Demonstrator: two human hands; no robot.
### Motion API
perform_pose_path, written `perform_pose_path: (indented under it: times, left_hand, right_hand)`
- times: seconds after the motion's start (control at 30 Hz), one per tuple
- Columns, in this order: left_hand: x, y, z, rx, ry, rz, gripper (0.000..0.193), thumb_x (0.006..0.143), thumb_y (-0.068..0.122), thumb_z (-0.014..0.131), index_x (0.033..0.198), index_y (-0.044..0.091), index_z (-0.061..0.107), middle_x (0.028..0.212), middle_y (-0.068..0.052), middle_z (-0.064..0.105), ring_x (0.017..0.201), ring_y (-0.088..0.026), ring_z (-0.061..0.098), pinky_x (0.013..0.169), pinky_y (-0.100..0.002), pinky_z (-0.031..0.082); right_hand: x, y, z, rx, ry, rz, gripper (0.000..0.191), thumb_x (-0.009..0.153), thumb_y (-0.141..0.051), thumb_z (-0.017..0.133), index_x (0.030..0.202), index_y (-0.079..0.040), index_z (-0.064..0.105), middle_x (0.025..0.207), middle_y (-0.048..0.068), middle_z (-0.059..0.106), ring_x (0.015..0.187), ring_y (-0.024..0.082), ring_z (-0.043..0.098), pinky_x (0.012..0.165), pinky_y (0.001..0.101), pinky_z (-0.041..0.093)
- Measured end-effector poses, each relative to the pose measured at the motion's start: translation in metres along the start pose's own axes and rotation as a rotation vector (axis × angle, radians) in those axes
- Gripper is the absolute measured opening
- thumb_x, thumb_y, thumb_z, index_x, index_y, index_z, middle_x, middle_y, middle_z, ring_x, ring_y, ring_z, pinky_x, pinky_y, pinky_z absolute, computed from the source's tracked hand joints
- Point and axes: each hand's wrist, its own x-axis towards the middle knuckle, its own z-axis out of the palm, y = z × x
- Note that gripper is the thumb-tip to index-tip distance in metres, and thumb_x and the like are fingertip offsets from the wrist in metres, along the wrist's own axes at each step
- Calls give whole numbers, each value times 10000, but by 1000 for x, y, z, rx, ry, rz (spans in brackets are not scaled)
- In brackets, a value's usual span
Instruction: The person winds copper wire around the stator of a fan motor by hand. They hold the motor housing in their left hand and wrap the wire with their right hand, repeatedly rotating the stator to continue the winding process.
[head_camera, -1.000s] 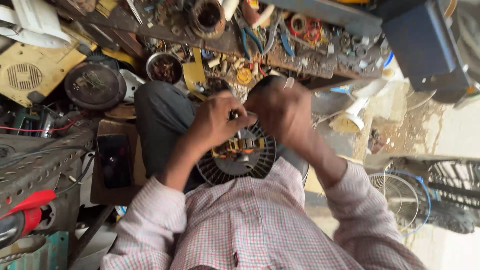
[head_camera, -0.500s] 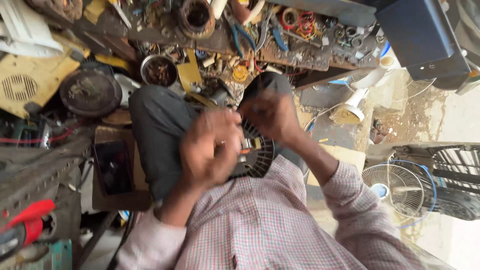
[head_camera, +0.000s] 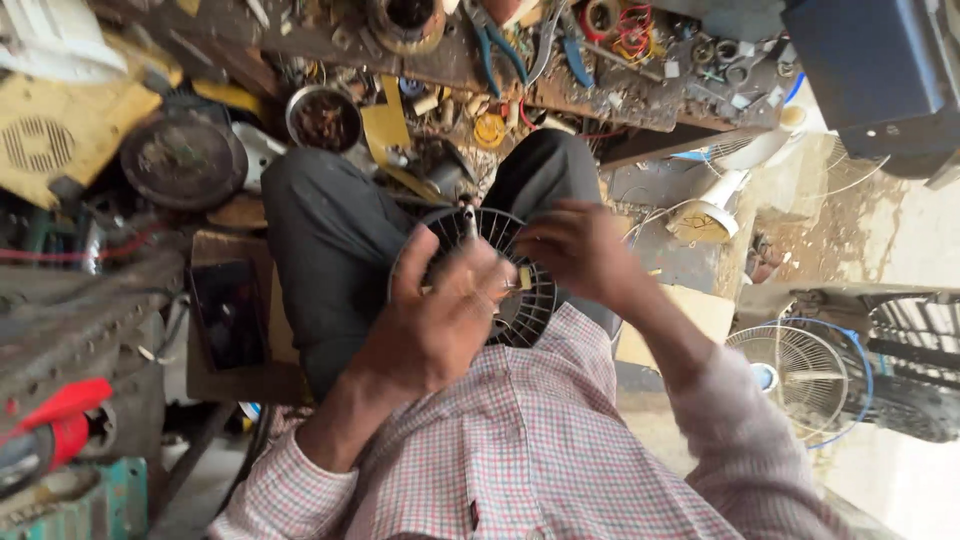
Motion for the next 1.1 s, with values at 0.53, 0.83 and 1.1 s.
perform_pose_path:
  times: [0.53,0.83,1.1]
  left_hand:
    - [22,-10,-12,-209,116,-40,71,820,121,693,885,93,702,1138,-190,700,1075,-410,651,945,-499,515]
    - [56,-42,9,-479,29,-624,184,844,195,817,860,37,723,871,-98,703,758,-207,674,700,-352,527]
    - [42,-29,-19,-767,-63,-592,206,909,169,709,1085,69,671,1123,-83,656,978,-188,664,879,-349,571]
  right_hand:
    - [-20,-42,-26,-184,-85,18,62,801,-124,800,861,-118,788,724,67,673,639,235,636,517,375,487]
    - [14,23,18,-150,165,103,35,866,-114,764,899,-126,762,812,71,683,674,270,668,584,408,518]
    - [-38,-56,-15,-19,-57,-32,106,898,-116,781,929,-44,710,834,75,676,726,231,649,578,387,508]
